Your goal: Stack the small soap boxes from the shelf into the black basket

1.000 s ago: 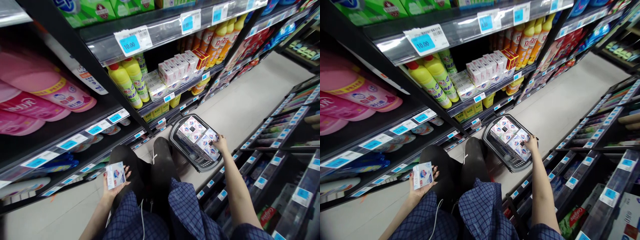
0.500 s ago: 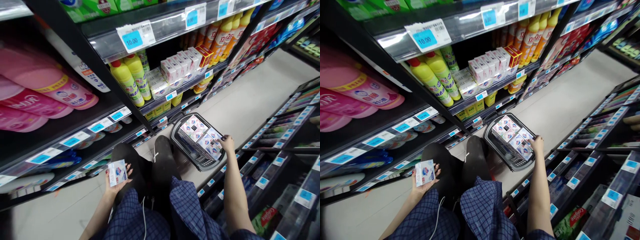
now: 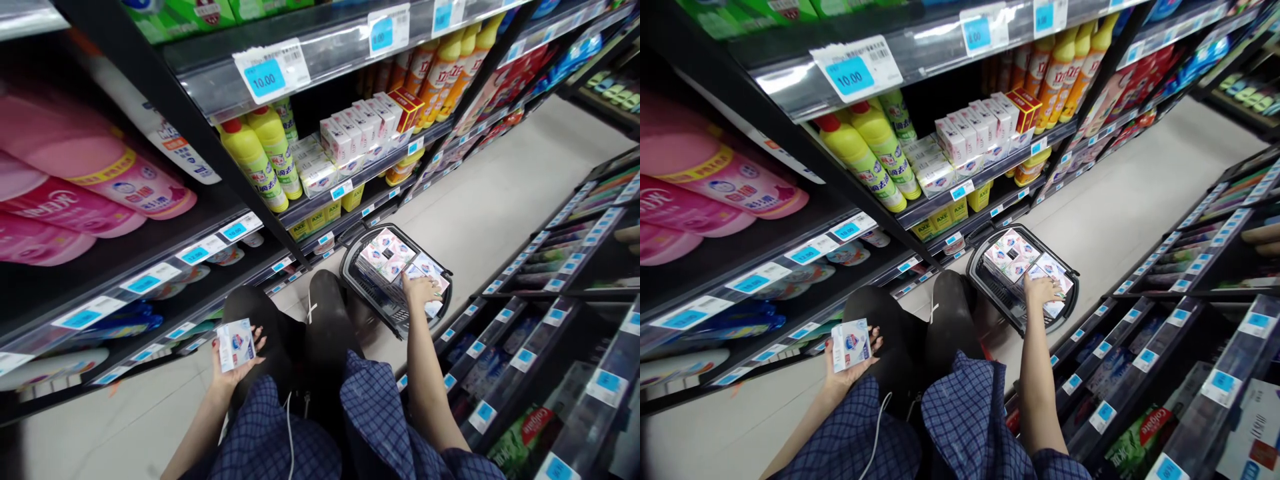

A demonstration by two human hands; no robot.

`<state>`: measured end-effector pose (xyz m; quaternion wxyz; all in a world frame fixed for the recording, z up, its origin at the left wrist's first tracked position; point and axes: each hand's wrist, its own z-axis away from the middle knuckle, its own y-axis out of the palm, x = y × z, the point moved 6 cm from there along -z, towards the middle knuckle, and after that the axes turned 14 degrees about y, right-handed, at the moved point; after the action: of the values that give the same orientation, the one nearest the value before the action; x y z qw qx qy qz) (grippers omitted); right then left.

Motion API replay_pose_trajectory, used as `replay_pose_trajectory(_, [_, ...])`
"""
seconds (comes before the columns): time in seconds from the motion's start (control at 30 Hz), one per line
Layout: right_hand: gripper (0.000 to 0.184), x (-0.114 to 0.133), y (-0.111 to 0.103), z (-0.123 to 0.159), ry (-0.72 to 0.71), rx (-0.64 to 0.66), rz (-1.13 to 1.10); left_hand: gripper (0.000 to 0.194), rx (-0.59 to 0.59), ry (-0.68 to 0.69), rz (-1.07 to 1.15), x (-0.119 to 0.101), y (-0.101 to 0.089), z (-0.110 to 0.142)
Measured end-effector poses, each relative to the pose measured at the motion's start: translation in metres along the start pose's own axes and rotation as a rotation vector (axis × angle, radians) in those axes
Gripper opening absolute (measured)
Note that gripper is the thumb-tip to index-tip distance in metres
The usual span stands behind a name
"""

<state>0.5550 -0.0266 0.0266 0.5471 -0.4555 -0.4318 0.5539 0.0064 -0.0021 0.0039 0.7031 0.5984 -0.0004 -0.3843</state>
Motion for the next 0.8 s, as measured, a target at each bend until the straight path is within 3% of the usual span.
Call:
replay_pose_trajectory(0.27, [0.084, -0.006, -0.003, -0.001, 0.029, -0.003, -0.079, 0.071, -0.118, 0.012, -0.121, 0.0, -0.003, 0.0])
replay_pose_trajectory(0.43, [0.066, -0.029, -0.027, -0.054, 0.08, -0.037, -0.233, 0.068, -0.056, 0.029, -0.117, -0.002, 0.002, 0.0])
replay_pose_trajectory(0.53, [0.056, -0.03, -0.031, -0.095, -0.119, 0.077, -0.186, 0.066, 0.001, 0.009, -0.077, -0.002, 0.009, -0.001])
replay_pose_trajectory(0.6, [0.061, -0.026, -0.028, -0.113, -0.297, 0.131, -0.099, 0.066, 0.042, 0.003, -0.032, -0.002, 0.015, -0.002])
replay_pose_trajectory(0.8, [0.085, -0.017, -0.009, -0.128, -0.542, 0.192, 0.091, 0.064, 0.24, -0.022, 0.162, -0.001, 0.028, -0.005])
